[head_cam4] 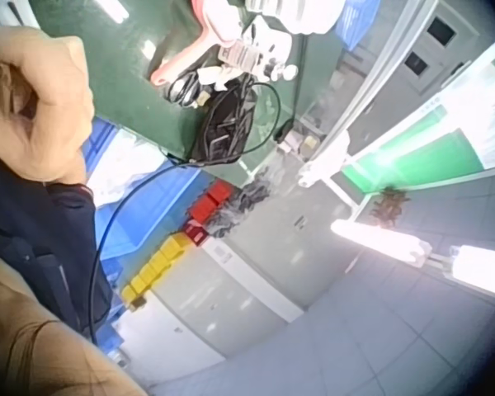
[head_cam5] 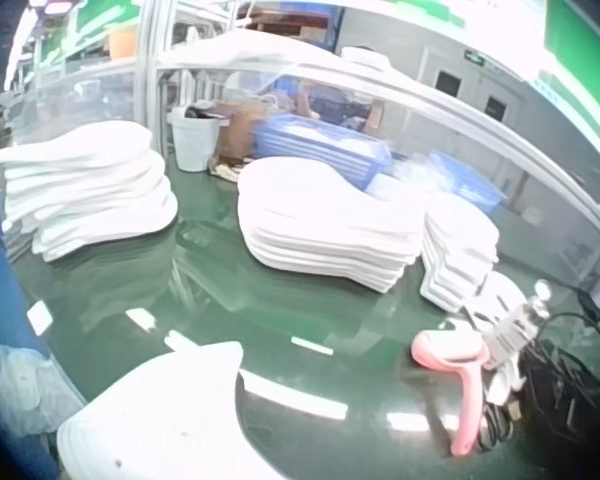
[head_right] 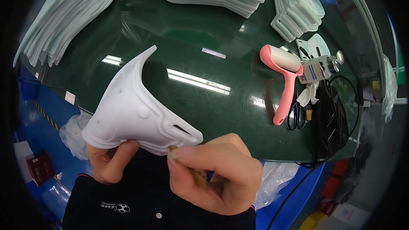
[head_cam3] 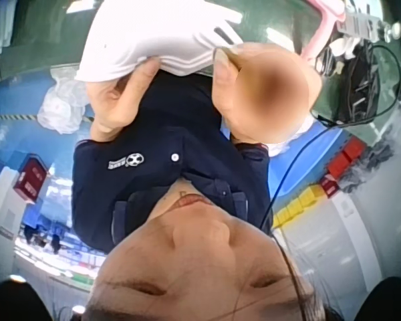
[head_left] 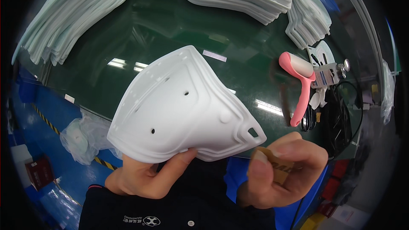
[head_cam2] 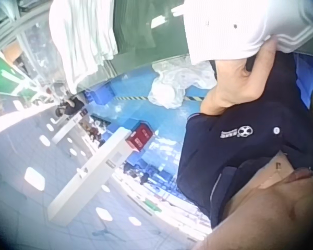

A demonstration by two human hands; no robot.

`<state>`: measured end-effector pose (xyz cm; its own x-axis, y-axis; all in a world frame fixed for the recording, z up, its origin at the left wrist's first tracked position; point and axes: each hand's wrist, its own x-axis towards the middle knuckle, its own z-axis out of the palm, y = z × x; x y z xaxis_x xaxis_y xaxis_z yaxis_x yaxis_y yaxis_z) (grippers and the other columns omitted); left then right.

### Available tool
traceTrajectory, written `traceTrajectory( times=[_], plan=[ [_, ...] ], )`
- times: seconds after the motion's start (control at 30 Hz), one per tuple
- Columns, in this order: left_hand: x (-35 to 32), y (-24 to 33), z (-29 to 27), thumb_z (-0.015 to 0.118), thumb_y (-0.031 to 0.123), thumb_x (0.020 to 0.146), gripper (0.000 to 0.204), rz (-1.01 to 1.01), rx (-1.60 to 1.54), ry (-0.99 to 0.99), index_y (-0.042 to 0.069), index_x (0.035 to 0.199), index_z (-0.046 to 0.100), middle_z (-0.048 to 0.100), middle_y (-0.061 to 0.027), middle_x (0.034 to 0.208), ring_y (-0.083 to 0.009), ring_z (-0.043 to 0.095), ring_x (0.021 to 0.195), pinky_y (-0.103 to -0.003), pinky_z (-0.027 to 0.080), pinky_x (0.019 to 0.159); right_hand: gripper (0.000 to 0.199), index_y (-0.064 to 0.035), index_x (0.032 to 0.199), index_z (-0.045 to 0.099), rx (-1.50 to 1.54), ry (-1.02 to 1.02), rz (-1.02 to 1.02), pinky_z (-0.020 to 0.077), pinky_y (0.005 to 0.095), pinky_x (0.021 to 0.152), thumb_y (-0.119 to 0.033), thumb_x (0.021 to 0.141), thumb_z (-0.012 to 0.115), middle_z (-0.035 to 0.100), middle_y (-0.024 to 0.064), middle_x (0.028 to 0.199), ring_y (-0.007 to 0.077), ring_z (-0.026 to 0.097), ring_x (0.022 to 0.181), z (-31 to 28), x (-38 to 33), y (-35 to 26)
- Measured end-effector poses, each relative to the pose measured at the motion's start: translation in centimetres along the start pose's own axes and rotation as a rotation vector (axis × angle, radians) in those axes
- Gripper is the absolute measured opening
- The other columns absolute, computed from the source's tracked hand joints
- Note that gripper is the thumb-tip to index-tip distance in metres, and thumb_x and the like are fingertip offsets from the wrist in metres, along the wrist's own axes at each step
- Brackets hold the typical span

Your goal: The person deburrs and smooths the edges of white plastic shoe insoles using a small sanding block. They handle each insole individually, rotating it to access different edges and surfaces, then place the finished items into a stack.

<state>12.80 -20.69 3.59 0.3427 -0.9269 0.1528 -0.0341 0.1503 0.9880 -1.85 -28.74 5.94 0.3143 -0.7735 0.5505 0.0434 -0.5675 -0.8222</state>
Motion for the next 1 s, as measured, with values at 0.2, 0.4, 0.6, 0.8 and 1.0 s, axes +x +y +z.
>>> traceTrajectory(
  times=[0.2,0.4,0.6,0.8,1.0],
  plan=[
    [-0.3,0.1,-0.2,0.057,-0.006,0.065,0.029,-0.001,-0.096,0.047,-0.008,0.094,0.055,0.057,-0.0167,0.096,-0.0217,0.056,0.088,-0.028,0.042,0.077,0.023,-0.0007,0.087,0.052,-0.318,0.205,-0.008,0.0370,0.0169,0.048,0.008,0.067,0.059,0.053,0.0026,0.070,0.0067,0.046,0.054,1.0,0.2,1.7],
    [0.0,-0.4,-1.0,0.051,-0.003,0.073,0.031,0.136,-0.045,-0.017,-0.011,0.103,0.046,0.055,-0.0161,0.096,-0.0168,0.053,0.085,-0.025,0.039,0.074,0.012,-0.0013,0.089,0.053,-0.347,0.311,0.386,0.0356,0.0160,0.051,-0.006,0.079,0.055,0.050,0.0004,0.071,0.0044,0.044,0.059,-2.2,0.7,5.9],
    [0.5,0.8,-1.1,0.045,0.000,0.077,0.026,0.107,-0.049,-0.013,-0.012,0.100,0.045,0.055,-0.0147,0.089,-0.0142,0.051,0.076,-0.023,0.039,0.067,0.027,-0.0035,0.105,0.052,-1.134,0.238,0.247,0.0396,0.0255,0.067,-0.019,0.082,0.050,0.050,0.0094,0.098,0.0169,0.048,0.084,-4.4,0.6,7.0],
    [3.0,2.3,-1.9,0.045,0.006,0.079,0.025,0.059,0.111,-0.110,-0.010,0.098,0.048,0.056,-0.0083,0.071,-0.0101,0.050,0.063,-0.021,0.038,0.057,0.034,0.0025,0.104,0.048,0.359,-0.251,0.486,0.0408,0.0204,0.059,-0.016,0.078,0.057,0.056,0.0084,0.087,0.0094,0.050,0.068,-1.0,-0.5,2.2],
    [4.9,4.1,-2.5,0.047,0.013,0.082,0.023,0.181,0.211,-0.203,-0.006,0.093,0.053,0.055,-0.0046,0.064,-0.0062,0.049,0.059,-0.019,0.038,0.052,0.017,0.0021,0.090,0.047,0.504,-0.203,0.526,0.0364,0.0158,0.041,-0.005,0.078,0.056,0.056,0.0067,0.074,0.0062,0.053,0.058,1.4,-0.1,0.3]
  ],
)
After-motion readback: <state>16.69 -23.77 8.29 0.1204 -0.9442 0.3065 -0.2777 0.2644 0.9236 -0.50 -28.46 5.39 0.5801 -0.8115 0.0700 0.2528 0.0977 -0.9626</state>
